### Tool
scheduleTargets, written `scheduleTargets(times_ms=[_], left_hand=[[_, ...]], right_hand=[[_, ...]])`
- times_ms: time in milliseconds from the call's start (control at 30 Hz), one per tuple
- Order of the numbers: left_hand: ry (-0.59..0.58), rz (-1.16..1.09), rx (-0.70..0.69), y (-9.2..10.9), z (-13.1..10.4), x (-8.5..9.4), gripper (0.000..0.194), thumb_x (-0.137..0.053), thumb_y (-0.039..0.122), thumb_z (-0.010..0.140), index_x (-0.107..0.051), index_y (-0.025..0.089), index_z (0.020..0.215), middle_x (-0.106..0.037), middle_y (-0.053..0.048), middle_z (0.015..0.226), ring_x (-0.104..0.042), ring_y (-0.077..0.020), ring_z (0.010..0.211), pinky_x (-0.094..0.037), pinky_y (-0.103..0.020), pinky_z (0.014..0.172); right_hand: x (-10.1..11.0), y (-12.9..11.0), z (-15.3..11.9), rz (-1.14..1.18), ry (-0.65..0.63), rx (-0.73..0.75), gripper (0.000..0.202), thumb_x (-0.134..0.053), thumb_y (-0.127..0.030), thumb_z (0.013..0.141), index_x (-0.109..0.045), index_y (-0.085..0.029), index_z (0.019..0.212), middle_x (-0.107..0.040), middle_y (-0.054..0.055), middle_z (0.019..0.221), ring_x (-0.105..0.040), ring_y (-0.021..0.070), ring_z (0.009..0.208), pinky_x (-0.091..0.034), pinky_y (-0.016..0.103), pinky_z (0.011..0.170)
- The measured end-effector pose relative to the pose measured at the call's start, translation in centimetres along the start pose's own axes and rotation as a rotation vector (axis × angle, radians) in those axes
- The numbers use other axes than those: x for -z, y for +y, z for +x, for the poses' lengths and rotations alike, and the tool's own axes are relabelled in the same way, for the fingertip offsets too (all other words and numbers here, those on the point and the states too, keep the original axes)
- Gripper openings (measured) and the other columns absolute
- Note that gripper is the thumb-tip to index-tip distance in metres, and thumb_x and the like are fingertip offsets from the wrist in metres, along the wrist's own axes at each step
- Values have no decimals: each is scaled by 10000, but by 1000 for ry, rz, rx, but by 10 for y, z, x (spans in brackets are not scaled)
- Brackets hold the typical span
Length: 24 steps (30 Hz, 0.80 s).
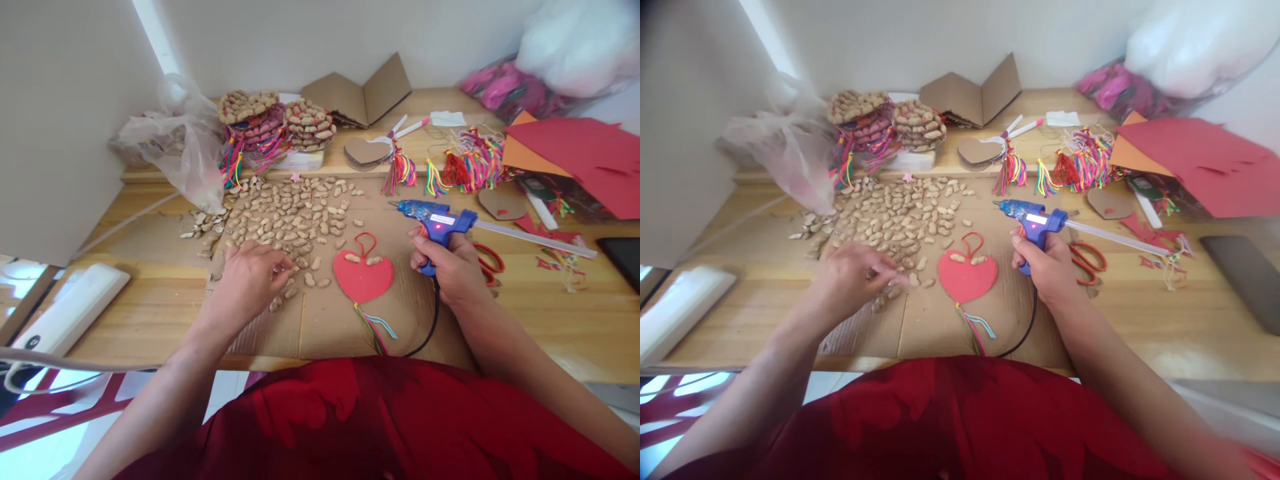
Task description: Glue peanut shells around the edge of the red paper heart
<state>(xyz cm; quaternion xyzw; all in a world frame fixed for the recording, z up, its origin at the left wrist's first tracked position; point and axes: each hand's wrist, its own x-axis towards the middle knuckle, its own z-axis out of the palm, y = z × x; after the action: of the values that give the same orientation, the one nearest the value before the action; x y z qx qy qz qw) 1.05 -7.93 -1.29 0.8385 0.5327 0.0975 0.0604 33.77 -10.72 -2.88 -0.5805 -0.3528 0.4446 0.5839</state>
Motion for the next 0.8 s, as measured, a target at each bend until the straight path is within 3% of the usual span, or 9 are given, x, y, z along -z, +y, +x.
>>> scheduleTargets(times_ms=[333, 667, 800], left_hand=[[115, -22, 46, -12, -2, 15, 197, -615, 277, 978, -810, 258, 950, -827, -66, 1017, -719, -332, 994, -455, -509, 913], [33, 2, -48, -4, -2, -5, 160, -671, 233, 952, -809, 297, 901, -827, -43, 999, -713, -313, 1016, -449, -473, 880], [84, 29, -94, -8, -3, -4, 142, -674, 288, 971, -806, 291, 919, -822, -63, 996, -717, -330, 1002, -438, -473, 841]], right_hand=[[-1, 0, 1, 2, 7, 11, 247, -877, -337, 683, -721, -249, 853, -574, -64, 548, -494, 117, 493, -419, 273, 510], [-3, -2, 0, -8, 6, 25, 242, -852, -346, 702, -686, -261, 856, -596, -59, 655, -478, 112, 505, -446, 291, 514], [-3, -1, 1, -23, -25, 23, 228, -836, -371, 727, -656, -267, 820, -550, -74, 575, -489, 119, 502, -446, 281, 521]])
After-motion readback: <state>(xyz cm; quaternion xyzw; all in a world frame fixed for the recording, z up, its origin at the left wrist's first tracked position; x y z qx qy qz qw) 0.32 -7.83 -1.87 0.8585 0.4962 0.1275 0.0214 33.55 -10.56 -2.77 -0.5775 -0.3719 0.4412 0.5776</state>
